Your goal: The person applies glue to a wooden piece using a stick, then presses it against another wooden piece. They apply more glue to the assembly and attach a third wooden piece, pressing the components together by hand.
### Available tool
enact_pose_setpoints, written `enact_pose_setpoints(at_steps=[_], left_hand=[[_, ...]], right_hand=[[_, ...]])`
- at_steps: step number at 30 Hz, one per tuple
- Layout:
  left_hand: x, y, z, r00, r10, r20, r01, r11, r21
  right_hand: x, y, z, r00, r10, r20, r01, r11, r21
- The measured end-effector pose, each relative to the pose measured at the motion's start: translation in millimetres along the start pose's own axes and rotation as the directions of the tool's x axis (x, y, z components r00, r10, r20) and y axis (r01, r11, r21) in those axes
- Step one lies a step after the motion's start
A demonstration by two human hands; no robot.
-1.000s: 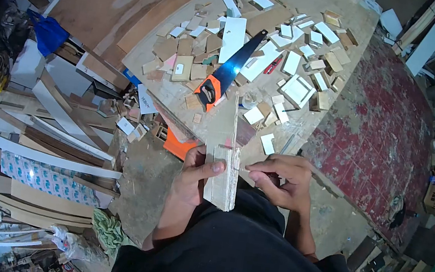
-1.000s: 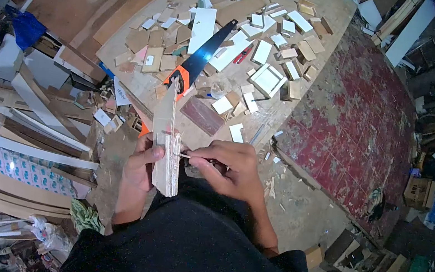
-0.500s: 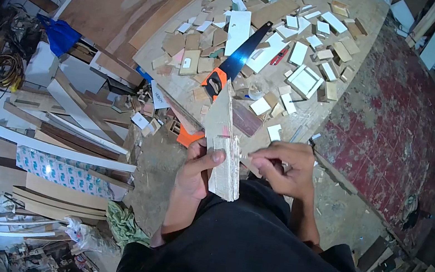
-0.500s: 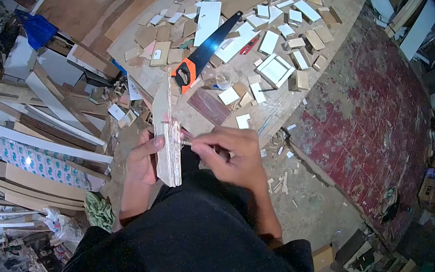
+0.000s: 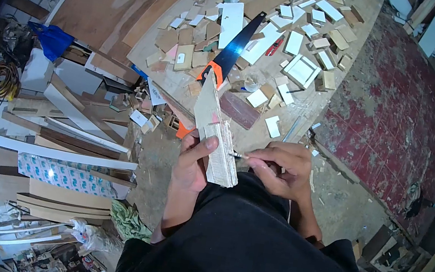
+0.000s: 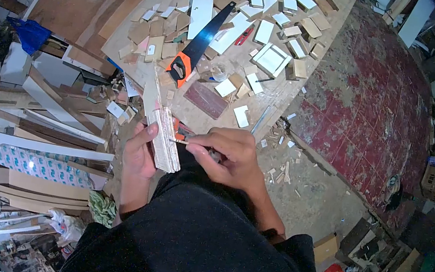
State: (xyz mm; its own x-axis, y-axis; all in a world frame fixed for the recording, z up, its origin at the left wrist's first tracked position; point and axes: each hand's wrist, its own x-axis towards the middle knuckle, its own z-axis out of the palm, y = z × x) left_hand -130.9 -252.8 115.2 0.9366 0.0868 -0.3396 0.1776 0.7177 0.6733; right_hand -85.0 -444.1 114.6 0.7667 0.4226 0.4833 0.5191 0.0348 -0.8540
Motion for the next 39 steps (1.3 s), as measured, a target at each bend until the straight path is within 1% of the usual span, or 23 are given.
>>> enact_pose_setpoints(at_steps=[2,4,6,7,9,10,11,12,13,16,17,18,19,20,22,23,26,29,33,35,36,38,39], left_hand=[[1,-1,0,1.0,-0.002,-0.013,0.002,1.0,0.0],[3,-3,-5,0.999,-0.018,0.04,0.018,1.0,0.006],[5,-6,-11,0.999,0.005,0.032,-0.006,1.0,0.025],[6,-7,-12,0.999,0.028,0.028,-0.029,0.999,0.045],[6,-6,-8,1.0,0.026,0.007,-0.026,0.999,0.046],[6,-5,-7,1.0,0.022,-0.013,-0.021,0.999,0.049],[7,-6,-7,1.0,0.021,-0.015,-0.02,0.999,0.048],[7,-6,-6,0.999,0.036,-0.001,-0.036,0.998,0.059],[8,-7,-6,0.999,0.051,0.014,-0.052,0.996,0.071],[6,-5,1,0.998,0.057,0.001,-0.057,0.994,0.095],[6,-5,4,0.999,0.053,0.002,-0.053,0.994,0.096],[6,-5,7,0.999,0.043,0.005,-0.043,0.998,0.053],[7,-6,8,0.999,0.032,0.007,-0.032,0.999,0.008],[7,-7,9,1.0,0.025,0.009,-0.025,1.0,0.01],[8,-7,9,0.999,0.011,0.033,-0.01,1.0,-0.021],[9,-7,9,0.999,0.01,0.032,-0.009,1.0,-0.02],[10,-8,11,1.0,0.019,-0.001,-0.019,0.999,-0.036],[13,-9,9,0.999,0.017,-0.036,-0.018,1.0,-0.014],[15,-11,9,0.999,0.013,-0.042,-0.015,0.999,-0.043],[14,-11,11,0.998,0.015,-0.053,-0.017,0.999,-0.039],[14,-11,12,0.998,0.016,-0.056,-0.019,0.999,-0.039],[14,-11,13,0.998,0.019,-0.058,-0.021,0.999,-0.04],[14,-11,13,0.997,0.02,-0.08,-0.024,0.999,-0.049]], right_hand=[[2,0,2,0.999,0.033,-0.022,-0.033,0.999,-0.022],[3,-2,3,0.997,0.066,-0.039,-0.068,0.997,-0.04],[6,-5,3,1.0,0.026,0.003,-0.026,1.0,-0.015],[5,-4,3,1.0,0.026,0.005,-0.026,1.0,-0.014],[-2,0,2,1.0,-0.015,0.003,0.015,1.0,0.026],[-4,-1,0,1.0,-0.012,0.005,0.012,1.0,0.027],[-6,-2,-3,0.999,0.021,0.044,-0.022,0.999,0.027],[-7,-2,-6,0.995,0.052,0.082,-0.055,0.998,0.025],[-8,-2,-9,0.995,0.052,0.082,-0.054,0.998,0.025],[-6,0,-14,0.997,0.051,0.056,-0.053,0.998,0.032],[-6,-1,-13,0.998,0.067,0.013,-0.067,0.998,0.019],[-6,-1,-14,0.996,0.083,-0.032,-0.083,0.997,0.005],[-6,-1,-15,0.997,0.076,-0.03,-0.076,0.997,0.005],[-7,-2,-15,0.996,0.081,-0.035,-0.081,0.997,0.003],[-8,-4,-15,0.998,0.037,0.044,-0.038,0.999,0.024],[-12,-3,-18,0.994,0.06,0.089,-0.062,0.998,0.015],[-16,-7,-21,0.995,0.038,0.094,-0.043,0.997,0.058],[-21,-5,-24,0.994,0.018,0.107,-0.025,0.998,0.061],[-17,-7,-29,0.996,0.023,0.088,-0.027,0.998,0.054],[-15,-8,-28,0.998,0.054,0.03,-0.054,0.998,0.026],[-14,-7,-26,0.998,0.055,0.029,-0.055,0.998,0.025],[-14,-4,-20,1.0,0.016,-0.02,-0.017,1.0,-0.017],[-14,-4,-19,1.0,0.016,-0.019,-0.016,1.0,-0.016]])
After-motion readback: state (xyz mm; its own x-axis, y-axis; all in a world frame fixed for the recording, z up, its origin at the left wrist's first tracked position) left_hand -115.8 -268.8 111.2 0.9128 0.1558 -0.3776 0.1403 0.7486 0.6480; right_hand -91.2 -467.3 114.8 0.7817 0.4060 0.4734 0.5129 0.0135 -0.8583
